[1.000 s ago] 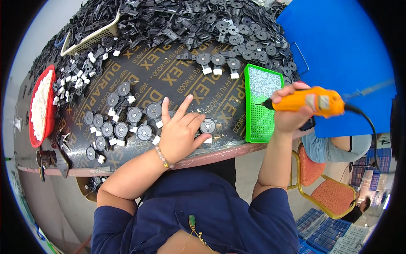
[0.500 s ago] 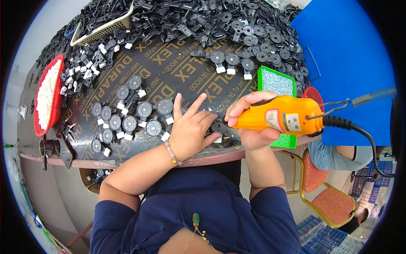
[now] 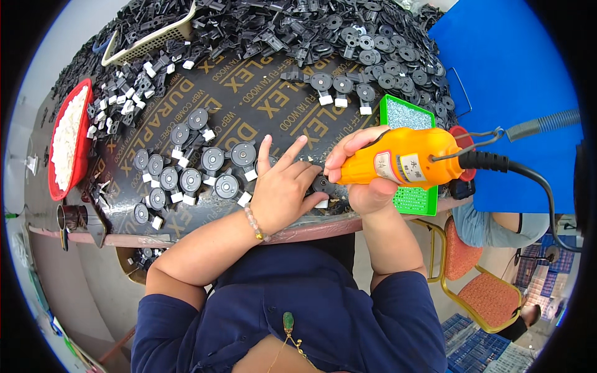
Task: Assembling small electronic speakers by connecting wires using a handheld electric tool at a factory workbench.
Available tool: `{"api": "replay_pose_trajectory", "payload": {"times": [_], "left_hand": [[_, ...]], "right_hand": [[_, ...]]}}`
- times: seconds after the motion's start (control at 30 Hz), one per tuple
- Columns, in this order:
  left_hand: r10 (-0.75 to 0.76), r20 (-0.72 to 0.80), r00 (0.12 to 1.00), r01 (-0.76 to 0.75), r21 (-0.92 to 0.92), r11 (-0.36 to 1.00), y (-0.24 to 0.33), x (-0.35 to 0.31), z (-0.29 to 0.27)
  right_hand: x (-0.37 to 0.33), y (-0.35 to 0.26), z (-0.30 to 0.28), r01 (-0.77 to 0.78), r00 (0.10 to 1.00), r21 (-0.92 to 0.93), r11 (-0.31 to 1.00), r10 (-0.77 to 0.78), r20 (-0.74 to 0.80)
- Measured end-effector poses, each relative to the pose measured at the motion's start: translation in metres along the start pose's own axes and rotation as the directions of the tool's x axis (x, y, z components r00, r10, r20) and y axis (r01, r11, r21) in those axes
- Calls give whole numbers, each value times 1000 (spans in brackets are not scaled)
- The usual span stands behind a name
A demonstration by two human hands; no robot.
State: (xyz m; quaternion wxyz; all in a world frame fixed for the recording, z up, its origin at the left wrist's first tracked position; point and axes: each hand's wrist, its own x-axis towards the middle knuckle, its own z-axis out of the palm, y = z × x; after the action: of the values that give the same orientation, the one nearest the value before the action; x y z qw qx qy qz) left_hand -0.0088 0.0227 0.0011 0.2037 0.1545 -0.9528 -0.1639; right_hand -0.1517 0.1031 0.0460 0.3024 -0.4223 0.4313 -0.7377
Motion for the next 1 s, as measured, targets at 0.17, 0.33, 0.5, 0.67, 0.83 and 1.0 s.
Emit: {"api": "replay_pose_trajectory", "payload": {"times": [0.17, 0.33, 0.5, 0.67, 0.83, 1.0], "left_hand": [[30, -45, 999, -30, -7, 1000, 1, 0, 5], [29, -67, 997, -30, -14, 999, 1, -2, 2], [45, -82, 996, -44, 13, 999, 4, 0, 3], [48, -88, 995, -47, 18, 999, 5, 1, 3], [54, -100, 993, -53, 17, 998, 5, 0, 3], [42, -84, 996, -41, 11, 999, 6, 0, 4]], "right_hand": [[-2, -7, -29, 181, 983, 126, 975, -184, 19], [-14, -50, -78, 243, 944, -190, 951, -277, -179], [-29, -36, -99, 124, 938, -210, 970, -184, -295], [-35, -31, -101, 124, 917, -225, 966, -198, -346], [-36, -31, -100, 191, 902, -221, 957, -259, -346], [-39, -30, -99, 206, 900, -279, 938, -293, -322]]}}
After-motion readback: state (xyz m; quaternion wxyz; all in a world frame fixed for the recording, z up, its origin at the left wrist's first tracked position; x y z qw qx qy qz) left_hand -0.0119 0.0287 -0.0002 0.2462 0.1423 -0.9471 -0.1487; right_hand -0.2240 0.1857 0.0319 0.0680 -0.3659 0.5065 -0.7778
